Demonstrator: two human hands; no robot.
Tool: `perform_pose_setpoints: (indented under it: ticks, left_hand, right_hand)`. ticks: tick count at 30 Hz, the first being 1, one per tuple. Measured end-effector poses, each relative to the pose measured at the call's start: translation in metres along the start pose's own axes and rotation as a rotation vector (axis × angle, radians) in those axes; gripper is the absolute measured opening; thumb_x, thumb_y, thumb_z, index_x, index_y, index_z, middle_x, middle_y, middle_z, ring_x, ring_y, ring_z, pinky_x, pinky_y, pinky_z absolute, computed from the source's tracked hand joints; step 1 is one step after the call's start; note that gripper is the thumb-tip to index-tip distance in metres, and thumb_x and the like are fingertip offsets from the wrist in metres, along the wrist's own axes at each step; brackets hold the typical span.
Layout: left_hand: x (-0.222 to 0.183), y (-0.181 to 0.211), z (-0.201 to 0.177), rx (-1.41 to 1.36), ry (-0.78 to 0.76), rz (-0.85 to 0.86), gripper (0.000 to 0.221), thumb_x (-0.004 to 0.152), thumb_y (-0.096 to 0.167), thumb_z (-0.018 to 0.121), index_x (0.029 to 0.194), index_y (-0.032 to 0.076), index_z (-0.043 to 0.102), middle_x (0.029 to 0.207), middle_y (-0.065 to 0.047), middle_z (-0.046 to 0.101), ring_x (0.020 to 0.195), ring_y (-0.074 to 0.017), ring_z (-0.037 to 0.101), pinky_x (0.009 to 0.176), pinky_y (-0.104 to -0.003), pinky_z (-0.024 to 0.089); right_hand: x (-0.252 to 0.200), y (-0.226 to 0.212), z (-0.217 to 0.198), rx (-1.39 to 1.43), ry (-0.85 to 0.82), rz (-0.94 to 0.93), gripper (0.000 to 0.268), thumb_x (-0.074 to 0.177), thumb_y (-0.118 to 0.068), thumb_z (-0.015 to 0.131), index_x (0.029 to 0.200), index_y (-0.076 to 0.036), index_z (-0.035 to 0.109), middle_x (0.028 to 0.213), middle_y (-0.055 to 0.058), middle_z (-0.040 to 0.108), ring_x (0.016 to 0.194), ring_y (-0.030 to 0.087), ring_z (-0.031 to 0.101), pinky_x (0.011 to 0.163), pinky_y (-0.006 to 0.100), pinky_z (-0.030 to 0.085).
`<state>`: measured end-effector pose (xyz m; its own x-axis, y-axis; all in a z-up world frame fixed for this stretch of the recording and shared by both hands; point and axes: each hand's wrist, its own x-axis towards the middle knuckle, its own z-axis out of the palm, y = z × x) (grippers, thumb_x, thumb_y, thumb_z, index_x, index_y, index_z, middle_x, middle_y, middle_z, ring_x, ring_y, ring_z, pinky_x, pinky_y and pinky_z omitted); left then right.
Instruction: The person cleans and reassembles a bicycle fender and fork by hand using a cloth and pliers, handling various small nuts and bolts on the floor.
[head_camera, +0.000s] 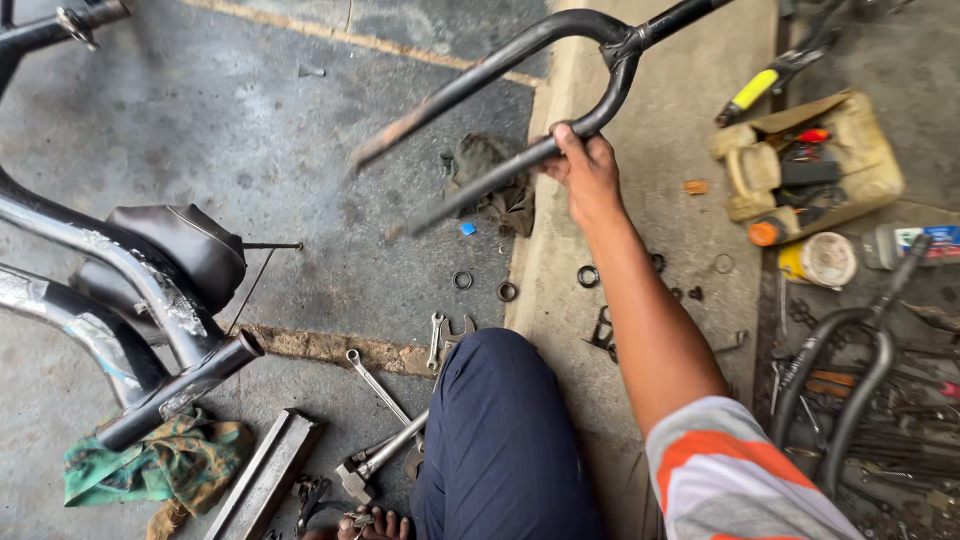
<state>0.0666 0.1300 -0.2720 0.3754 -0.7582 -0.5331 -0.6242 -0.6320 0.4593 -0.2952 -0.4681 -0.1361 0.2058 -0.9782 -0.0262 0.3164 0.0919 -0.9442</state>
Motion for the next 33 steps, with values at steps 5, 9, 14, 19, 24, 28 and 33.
perform_pose_setpoints:
  ticks: [5, 9, 14, 19, 24, 28, 33]
  left_hand:
    - [-0.036, 0.139, -0.069, -0.122, 0.343, 0.254, 0.034, 0.081, 0.015, 0.076, 0.115, 0.012, 0.076, 0.103, -0.010, 0.079, 0.095, -0.0194, 0.078, 0.089, -0.035, 0.061]
    - [-0.091, 0.232, -0.132, -0.554, 0.513, 0.461, 0.029, 0.090, 0.008, 0.069, 0.118, 0.004, 0.070, 0.118, -0.015, 0.074, 0.119, -0.0226, 0.072, 0.098, -0.034, 0.058]
    - [-0.078, 0.282, -0.141, -0.745, 0.132, 0.405, 0.057, 0.096, 0.029, 0.063, 0.148, 0.008, 0.049, 0.137, -0.014, 0.066, 0.126, -0.0236, 0.063, 0.104, -0.039, 0.048]
    - [-0.058, 0.310, -0.113, -1.464, -0.376, 0.205, 0.043, 0.101, 0.041, 0.056, 0.126, 0.006, 0.053, 0.091, -0.017, 0.072, 0.069, -0.0262, 0.070, 0.062, -0.037, 0.059]
    - [-0.046, 0.310, -0.102, -1.404, -0.248, 0.142, 0.034, 0.099, 0.032, 0.067, 0.114, 0.007, 0.049, 0.069, -0.005, 0.058, 0.047, -0.0153, 0.055, 0.042, -0.031, 0.046]
    - [-0.042, 0.310, -0.096, -1.344, -0.209, 0.139, 0.034, 0.096, 0.031, 0.068, 0.113, 0.007, 0.052, 0.066, -0.004, 0.056, 0.044, -0.0140, 0.052, 0.040, -0.030, 0.043]
    - [-0.044, 0.313, -0.094, -1.163, -0.105, 0.184, 0.036, 0.093, 0.027, 0.074, 0.109, 0.005, 0.052, 0.065, -0.003, 0.054, 0.044, -0.0126, 0.049, 0.038, -0.030, 0.041]
  right_hand:
    - [-0.090, -0.103, 0.035, -0.177, -0.141, -0.064, 0.029, 0.102, -0.028, 0.064, 0.112, -0.002, 0.061, 0.096, 0.014, 0.074, 0.086, 0.022, 0.075, 0.078, 0.036, 0.065]
    - [-0.141, -0.149, 0.053, -0.219, -0.232, -0.092, 0.034, 0.098, -0.030, 0.068, 0.111, 0.001, 0.065, 0.093, 0.014, 0.072, 0.084, 0.021, 0.073, 0.075, 0.033, 0.062]
    - [-0.177, -0.164, 0.091, -0.211, -0.347, -0.046, 0.035, 0.096, -0.030, 0.070, 0.109, 0.002, 0.064, 0.085, 0.015, 0.070, 0.075, 0.022, 0.071, 0.068, 0.033, 0.060]
    - [-0.180, -0.130, 0.131, -0.220, -0.341, 0.119, 0.032, 0.097, -0.029, 0.066, 0.107, 0.001, 0.066, 0.074, 0.014, 0.067, 0.059, 0.022, 0.065, 0.056, 0.033, 0.056]
    - [-0.177, -0.088, 0.146, -0.183, -0.346, 0.168, 0.033, 0.104, -0.032, 0.062, 0.110, -0.001, 0.069, 0.073, 0.009, 0.064, 0.063, 0.017, 0.064, 0.056, 0.031, 0.054]
    - [-0.182, -0.073, 0.141, -0.182, -0.281, 0.227, 0.037, 0.103, -0.038, 0.060, 0.115, -0.003, 0.069, 0.073, 0.007, 0.064, 0.063, 0.015, 0.063, 0.055, 0.030, 0.053]
    - [-0.189, -0.072, 0.130, -0.160, -0.313, 0.227, 0.044, 0.105, -0.042, 0.056, 0.123, -0.004, 0.067, 0.076, 0.007, 0.066, 0.066, 0.015, 0.064, 0.059, 0.029, 0.055]
